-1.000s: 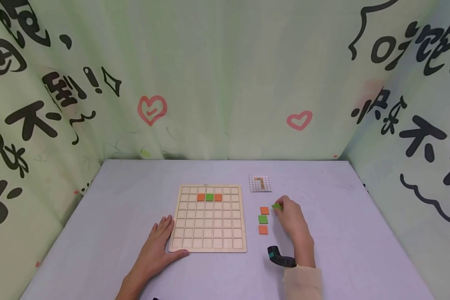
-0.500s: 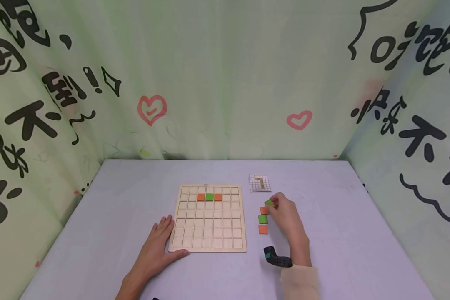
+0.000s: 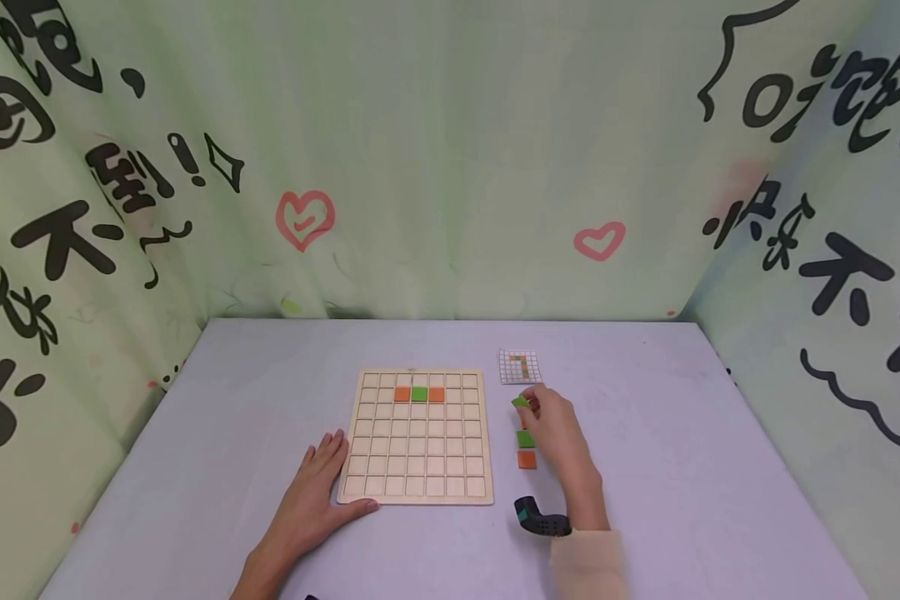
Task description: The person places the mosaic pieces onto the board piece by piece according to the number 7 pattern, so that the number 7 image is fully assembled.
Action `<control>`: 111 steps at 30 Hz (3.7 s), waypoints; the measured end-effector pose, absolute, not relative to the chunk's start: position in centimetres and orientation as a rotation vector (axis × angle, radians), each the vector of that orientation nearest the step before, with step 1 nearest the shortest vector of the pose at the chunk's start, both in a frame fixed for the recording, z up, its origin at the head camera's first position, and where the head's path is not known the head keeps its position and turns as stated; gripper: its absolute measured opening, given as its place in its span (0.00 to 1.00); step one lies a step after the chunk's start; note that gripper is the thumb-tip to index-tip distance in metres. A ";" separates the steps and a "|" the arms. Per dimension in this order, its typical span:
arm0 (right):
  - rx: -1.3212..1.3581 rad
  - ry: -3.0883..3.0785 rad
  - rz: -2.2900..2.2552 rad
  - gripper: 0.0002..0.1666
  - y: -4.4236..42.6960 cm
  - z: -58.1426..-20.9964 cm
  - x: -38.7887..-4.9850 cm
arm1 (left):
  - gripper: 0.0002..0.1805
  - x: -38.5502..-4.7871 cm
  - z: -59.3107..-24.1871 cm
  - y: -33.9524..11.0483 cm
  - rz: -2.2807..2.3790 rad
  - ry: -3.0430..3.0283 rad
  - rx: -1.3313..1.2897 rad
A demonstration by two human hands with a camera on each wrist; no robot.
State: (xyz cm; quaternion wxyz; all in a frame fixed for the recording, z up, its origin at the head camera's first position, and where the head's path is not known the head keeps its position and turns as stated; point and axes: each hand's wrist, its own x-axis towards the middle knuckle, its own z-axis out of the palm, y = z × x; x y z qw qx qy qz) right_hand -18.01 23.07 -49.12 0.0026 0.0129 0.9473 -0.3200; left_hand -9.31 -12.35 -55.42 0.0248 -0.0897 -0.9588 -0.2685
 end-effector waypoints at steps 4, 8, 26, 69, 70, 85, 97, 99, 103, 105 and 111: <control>0.009 2.983 -1.006 0.15 22.5 -49.3 -18.1 | 0.61 -9.3 -55.4 -12.3 -0.829 -2.965 -0.277; -0.020 2.998 -1.014 0.15 21.8 -49.4 -18.1 | 0.61 -9.3 -55.4 -12.3 -0.830 -2.965 -0.278; -0.091 3.059 -0.995 0.09 18.6 -49.8 -17.8 | 0.60 -9.3 -55.5 -12.2 -0.818 -2.927 -0.286; -0.103 3.018 -1.149 0.10 12.8 -51.4 -18.4 | 0.59 -9.2 -55.3 -12.2 -0.829 -2.932 -0.294; -0.104 3.017 -1.145 0.10 12.8 -51.5 -18.4 | 0.59 -9.2 -55.3 -12.2 -0.828 -2.934 -0.296; -0.169 3.073 -1.031 0.09 12.4 -52.3 -18.8 | 0.59 -9.2 -55.4 -12.3 -0.819 -2.916 -0.298; -0.218 3.114 -0.921 0.12 12.1 -52.2 -18.5 | 0.59 -9.2 -55.4 -12.3 -0.819 -2.922 -0.299; -0.230 3.128 -0.900 0.13 12.1 -52.1 -18.4 | 0.59 -9.2 -55.4 -12.3 -0.824 -2.926 -0.297; -0.240 3.144 -0.888 0.13 12.1 -52.2 -18.3 | 0.60 -9.1 -55.4 -12.3 -0.841 -2.934 -0.287; -0.256 3.154 -0.886 0.12 12.1 -52.2 -18.3 | 0.60 -9.1 -55.4 -12.2 -0.842 -2.933 -0.284; -0.257 3.165 -0.871 0.10 12.1 -52.3 -18.3 | 0.59 -9.2 -55.5 -12.2 -0.809 -2.910 -0.299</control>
